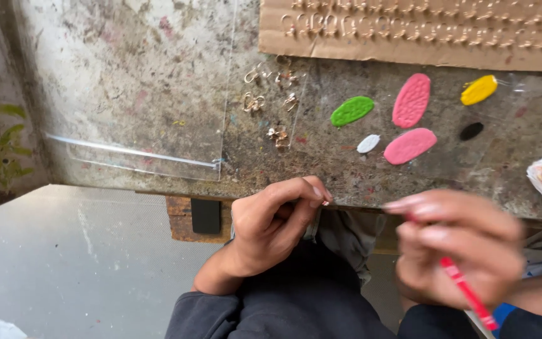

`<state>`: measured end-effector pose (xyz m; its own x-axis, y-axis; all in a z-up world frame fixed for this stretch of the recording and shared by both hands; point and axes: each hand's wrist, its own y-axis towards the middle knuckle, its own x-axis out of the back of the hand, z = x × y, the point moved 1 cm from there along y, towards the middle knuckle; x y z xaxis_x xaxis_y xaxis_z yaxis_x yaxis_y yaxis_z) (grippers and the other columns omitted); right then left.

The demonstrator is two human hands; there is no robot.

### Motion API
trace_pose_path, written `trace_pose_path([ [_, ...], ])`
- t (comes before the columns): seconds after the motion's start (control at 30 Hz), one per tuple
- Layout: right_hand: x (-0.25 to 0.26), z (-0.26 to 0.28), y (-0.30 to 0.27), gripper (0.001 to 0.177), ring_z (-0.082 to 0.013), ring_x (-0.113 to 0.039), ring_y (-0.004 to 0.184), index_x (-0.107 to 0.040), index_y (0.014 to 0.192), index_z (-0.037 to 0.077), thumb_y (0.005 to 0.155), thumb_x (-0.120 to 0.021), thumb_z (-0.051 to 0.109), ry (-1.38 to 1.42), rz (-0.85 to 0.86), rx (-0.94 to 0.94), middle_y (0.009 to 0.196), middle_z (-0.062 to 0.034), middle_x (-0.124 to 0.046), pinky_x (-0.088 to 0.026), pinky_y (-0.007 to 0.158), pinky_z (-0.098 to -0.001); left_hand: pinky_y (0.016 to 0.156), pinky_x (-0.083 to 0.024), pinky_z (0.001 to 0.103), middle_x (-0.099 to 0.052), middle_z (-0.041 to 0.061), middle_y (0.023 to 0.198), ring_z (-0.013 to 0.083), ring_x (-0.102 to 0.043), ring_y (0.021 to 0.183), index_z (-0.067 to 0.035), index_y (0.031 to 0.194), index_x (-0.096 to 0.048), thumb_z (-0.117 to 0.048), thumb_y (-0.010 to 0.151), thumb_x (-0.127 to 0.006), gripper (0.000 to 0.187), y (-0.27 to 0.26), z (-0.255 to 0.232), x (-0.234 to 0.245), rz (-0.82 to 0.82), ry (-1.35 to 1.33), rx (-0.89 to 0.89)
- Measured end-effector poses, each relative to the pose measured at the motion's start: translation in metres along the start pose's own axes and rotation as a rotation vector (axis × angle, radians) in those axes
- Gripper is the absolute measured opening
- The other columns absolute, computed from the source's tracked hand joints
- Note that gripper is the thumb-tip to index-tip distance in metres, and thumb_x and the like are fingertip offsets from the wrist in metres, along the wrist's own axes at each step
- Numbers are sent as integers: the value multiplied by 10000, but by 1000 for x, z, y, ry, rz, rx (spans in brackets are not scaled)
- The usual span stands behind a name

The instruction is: Applying paint or coating to small metal jewelry hooks and components using a fine-tipped applicator tool on a workshop bench.

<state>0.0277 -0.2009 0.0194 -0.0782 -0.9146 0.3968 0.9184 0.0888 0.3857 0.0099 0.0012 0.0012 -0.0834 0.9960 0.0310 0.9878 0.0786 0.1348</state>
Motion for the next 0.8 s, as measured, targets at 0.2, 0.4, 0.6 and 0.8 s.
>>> trace_pose_path([
  [0.2, 21, -29, 52, 131, -463, -647, 1107, -562, 1157, -189, 1215, -669, -143, -229, -23, 74, 1134, -380, -635, -533, 1047, -504, 587, -552, 195, -709, 202, 948, 186, -730, 789, 28, 1043, -579, 25, 1027, -572, 18, -3, 2, -2, -9, 3, 21],
  [0.4, 20, -32, 71, 160, -475, -663, 1103, -570, 1167, -207, 1240, -706, -163, -288, 30, 123, 1119, -382, -651, -532, 1073, -526, 599, -570, 196, -714, 204, 942, 184, -738, 779, 35, 1038, -589, 36, 1020, -575, 23, -2, 2, -2, -20, 6, -6],
  [0.6, 20, -33, 70, 151, -478, -662, 1096, -573, 1166, -208, 1233, -705, -181, -287, 24, 124, 1115, -383, -643, -536, 1074, -530, 584, -557, 183, -731, 176, 945, 157, -736, 770, 21, 1048, -596, 34, 1018, -586, 34, -1, 2, -1, -17, 35, -13],
  [0.8, 22, -40, 57, 128, -427, -638, 1084, -556, 1177, -153, 1206, -680, -136, -188, -74, 64, 1131, -322, -596, -534, 1002, -459, 563, -541, 185, -723, 187, 933, 165, -726, 751, 26, 1046, -590, 36, 1019, -579, 31, -2, 3, -1, -23, 23, -14],
])
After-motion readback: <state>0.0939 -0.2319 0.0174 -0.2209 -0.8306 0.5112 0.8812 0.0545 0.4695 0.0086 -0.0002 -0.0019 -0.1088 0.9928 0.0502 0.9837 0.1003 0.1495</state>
